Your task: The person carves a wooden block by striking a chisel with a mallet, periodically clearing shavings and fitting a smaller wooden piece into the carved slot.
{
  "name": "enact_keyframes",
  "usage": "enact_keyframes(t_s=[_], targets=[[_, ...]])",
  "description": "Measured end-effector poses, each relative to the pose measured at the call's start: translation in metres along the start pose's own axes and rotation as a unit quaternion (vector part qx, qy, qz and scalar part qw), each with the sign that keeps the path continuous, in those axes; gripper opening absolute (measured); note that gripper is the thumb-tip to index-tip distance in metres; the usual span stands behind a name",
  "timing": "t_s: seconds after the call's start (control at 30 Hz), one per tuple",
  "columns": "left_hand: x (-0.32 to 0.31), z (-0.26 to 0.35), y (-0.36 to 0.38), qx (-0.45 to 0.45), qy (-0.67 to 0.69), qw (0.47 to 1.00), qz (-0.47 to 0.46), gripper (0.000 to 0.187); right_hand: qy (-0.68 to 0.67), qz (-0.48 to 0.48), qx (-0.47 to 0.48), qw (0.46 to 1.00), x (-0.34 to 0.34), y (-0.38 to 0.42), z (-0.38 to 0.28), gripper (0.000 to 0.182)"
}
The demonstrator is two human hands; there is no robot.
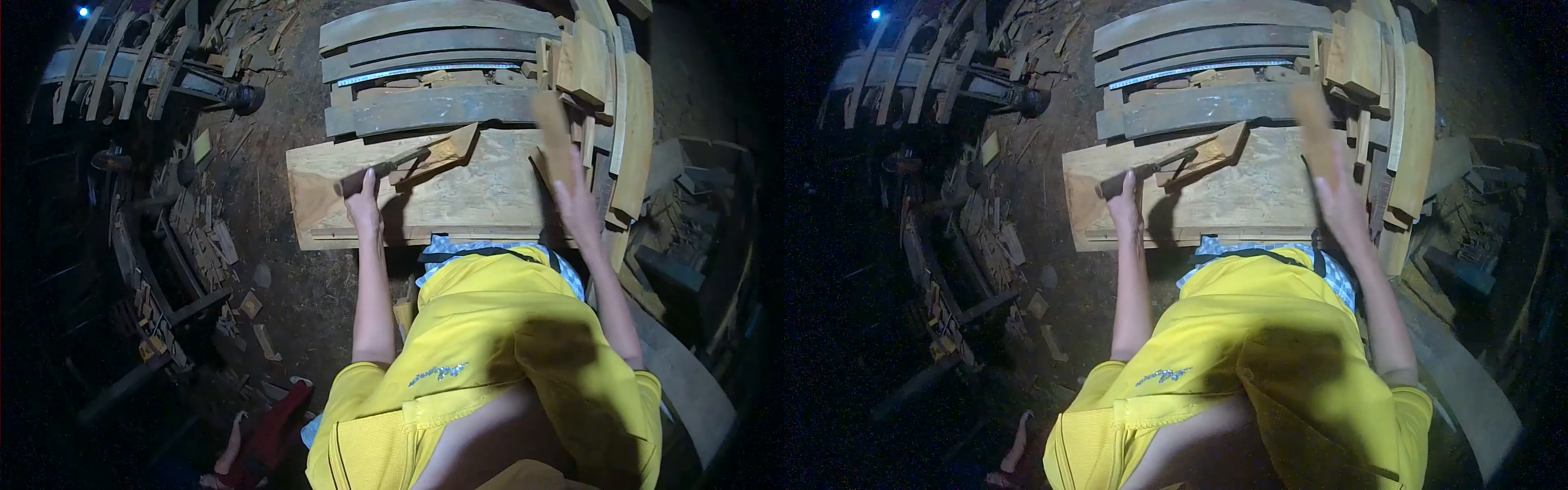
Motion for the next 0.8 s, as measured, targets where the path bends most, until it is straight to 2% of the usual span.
enact_keyframes(t_s=[0.07,0.13,0.17,0.2,0.23,0.27,0.3,0.33,0.4,0.43,0.47,0.5,0.53,0.6,0.63,0.67,0.73,0.77,0.8], targets=[[0.016,-0.035,0.0,0.007,0.105,0.994,-0.012,0.031,0.058,-0.129,0.019,0.99,-0.044,-0.004,-0.027,0.062],[0.022,-0.049,0.011,0.017,0.138,0.99,-0.017,0.027,0.075,-0.257,0.125,0.955,-0.084,0.005,-0.095,0.064],[0.024,-0.055,0.017,0.024,0.162,0.987,-0.004,0.027,0.083,-0.322,0.174,0.927,-0.109,0.015,-0.124,0.061],[0.018,-0.059,0.017,-0.03,0.257,0.958,-0.121,0.027,0.167,-0.413,0.188,0.875,-0.129,0.026,-0.158,0.055],[0.02,-0.06,0.017,-0.031,0.259,0.958,-0.118,0.027,0.108,-0.44,0.3,0.839,-0.137,0.038,-0.197,0.045],[0.023,-0.063,0.018,-0.028,0.259,0.959,-0.112,0.027,-0.129,-0.298,0.464,0.824,-0.16,0.06,-0.202,0.044],[0.026,-0.067,0.019,-0.025,0.258,0.96,-0.104,0.027,-0.013,-0.391,0.513,0.764,-0.172,0.076,-0.221,0.049],[0.03,-0.07,0.02,-0.022,0.258,0.961,-0.095,0.028,0.087,-0.413,0.539,0.729,-0.186,0.091,-0.237,0.06],[0.039,-0.075,0.02,-0.018,0.257,0.963,-0.078,0.028,0.244,-0.317,0.636,0.66,-0.213,0.108,-0.239,0.055],[0.043,-0.076,0.019,-0.017,0.256,0.964,-0.071,0.028,0.244,-0.319,0.639,0.656,-0.254,0.112,-0.224,0.055],[0.046,-0.079,0.018,-0.014,0.257,0.964,-0.063,0.028,0.522,-0.255,0.526,0.622,-0.317,0.095,-0.177,0.047],[0.047,-0.08,0.017,-0.011,0.258,0.965,-0.057,0.028,0.751,-0.164,0.362,0.527,-0.336,0.075,-0.147,0.043],[0.049,-0.082,0.015,-0.008,0.258,0.965,-0.052,0.028,0.753,-0.164,0.364,0.524,-0.312,0.068,-0.175,0.043],[0.044,-0.089,0.012,0.002,0.265,0.963,-0.043,0.029,0.744,-0.238,0.461,0.421,-0.248,0.111,-0.213,0.033],[0.042,-0.094,0.014,0.01,0.265,0.963,-0.038,0.029,0.731,-0.278,0.504,0.367,-0.227,0.104,-0.242,0.03],[0.042,-0.099,0.015,0.019,0.264,0.964,-0.034,0.029,0.603,-0.337,0.479,0.541,-0.24,0.118,-0.251,0.038],[0.041,-0.101,0.01,0.026,0.261,0.965,-0.028,0.029,0.347,-0.436,0.495,0.666,-0.317,0.144,-0.172,0.024],[0.041,-0.104,0.009,0.03,0.259,0.965,-0.025,0.029,0.348,-0.437,0.495,0.665,-0.341,0.156,-0.14,0.024],[0.042,-0.106,0.01,0.035,0.256,0.966,-0.021,0.03,0.288,-0.284,0.4,0.822,-0.359,0.067,-0.132,0.024]])
Point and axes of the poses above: each hand's wrist, its own y-axis away from the middle knuckle, its own x-axis out of the back of the hand, z = x × y, the point moved 6 cm from there along -y, towards the middle knuckle, and after that the axes turned 8 degrees about -y, right-handed, at the moved point
